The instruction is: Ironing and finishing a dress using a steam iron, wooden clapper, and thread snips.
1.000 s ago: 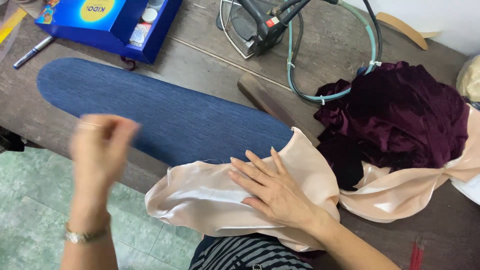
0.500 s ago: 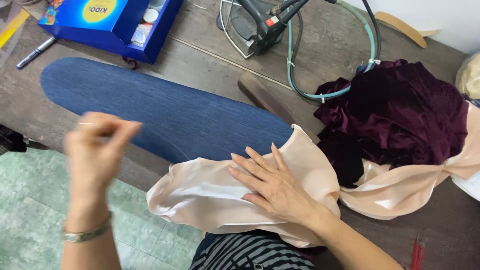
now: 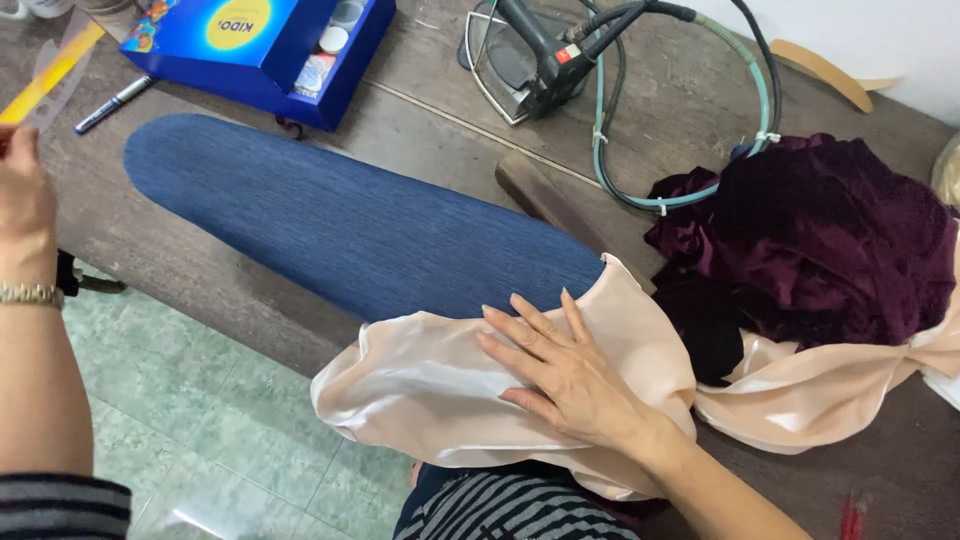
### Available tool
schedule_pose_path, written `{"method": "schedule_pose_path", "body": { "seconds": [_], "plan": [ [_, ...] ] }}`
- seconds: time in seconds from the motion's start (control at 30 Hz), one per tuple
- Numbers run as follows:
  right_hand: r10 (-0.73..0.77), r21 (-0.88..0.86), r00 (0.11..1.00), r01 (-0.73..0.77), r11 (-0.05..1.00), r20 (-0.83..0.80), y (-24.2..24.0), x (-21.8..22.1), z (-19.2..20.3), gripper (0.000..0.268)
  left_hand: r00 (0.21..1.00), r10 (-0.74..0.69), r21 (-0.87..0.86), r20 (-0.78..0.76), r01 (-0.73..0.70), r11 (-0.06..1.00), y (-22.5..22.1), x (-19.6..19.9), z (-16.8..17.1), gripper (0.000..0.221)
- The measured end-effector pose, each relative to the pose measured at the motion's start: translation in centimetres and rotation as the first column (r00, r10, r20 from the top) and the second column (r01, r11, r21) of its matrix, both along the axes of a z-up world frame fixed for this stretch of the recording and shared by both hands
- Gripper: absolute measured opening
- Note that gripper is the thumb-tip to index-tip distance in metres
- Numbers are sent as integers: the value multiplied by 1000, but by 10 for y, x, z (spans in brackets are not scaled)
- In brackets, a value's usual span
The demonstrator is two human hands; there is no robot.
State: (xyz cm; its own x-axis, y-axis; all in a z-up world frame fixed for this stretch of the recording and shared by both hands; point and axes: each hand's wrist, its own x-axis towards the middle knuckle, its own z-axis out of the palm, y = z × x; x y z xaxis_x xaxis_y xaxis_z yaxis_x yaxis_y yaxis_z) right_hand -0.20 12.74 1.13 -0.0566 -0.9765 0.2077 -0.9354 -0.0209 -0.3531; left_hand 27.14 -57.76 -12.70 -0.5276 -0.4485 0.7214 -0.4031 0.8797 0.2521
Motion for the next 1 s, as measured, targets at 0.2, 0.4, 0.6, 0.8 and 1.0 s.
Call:
{"method": "schedule_pose_path", "body": {
  "seconds": [0.2,0.4,0.6,0.8,1.0],
  "plan": [
    [-1,10,1000,1,1000,-16,1,0,2,63,969,174,-218,173,-134,967,-16,-54,2,8],
    [-1,12,1000,2,1000,-18,1,0,3,65,636,293,-78,714,-344,936,205,-118,84,51],
    [-12,-6,999,12,1000,-48,0,0,1,67,590,356,-264,725,-240,934,299,-101,85,54],
    [-27,-6,1000,28,1000,9,-1,2,-1,60,792,-12,-23,610,33,999,399,-100,138,41],
    [-45,4,998,44,999,48,3,-3,-13,56,770,-598,327,220,520,789,543,-134,119,46]
  ]
}}
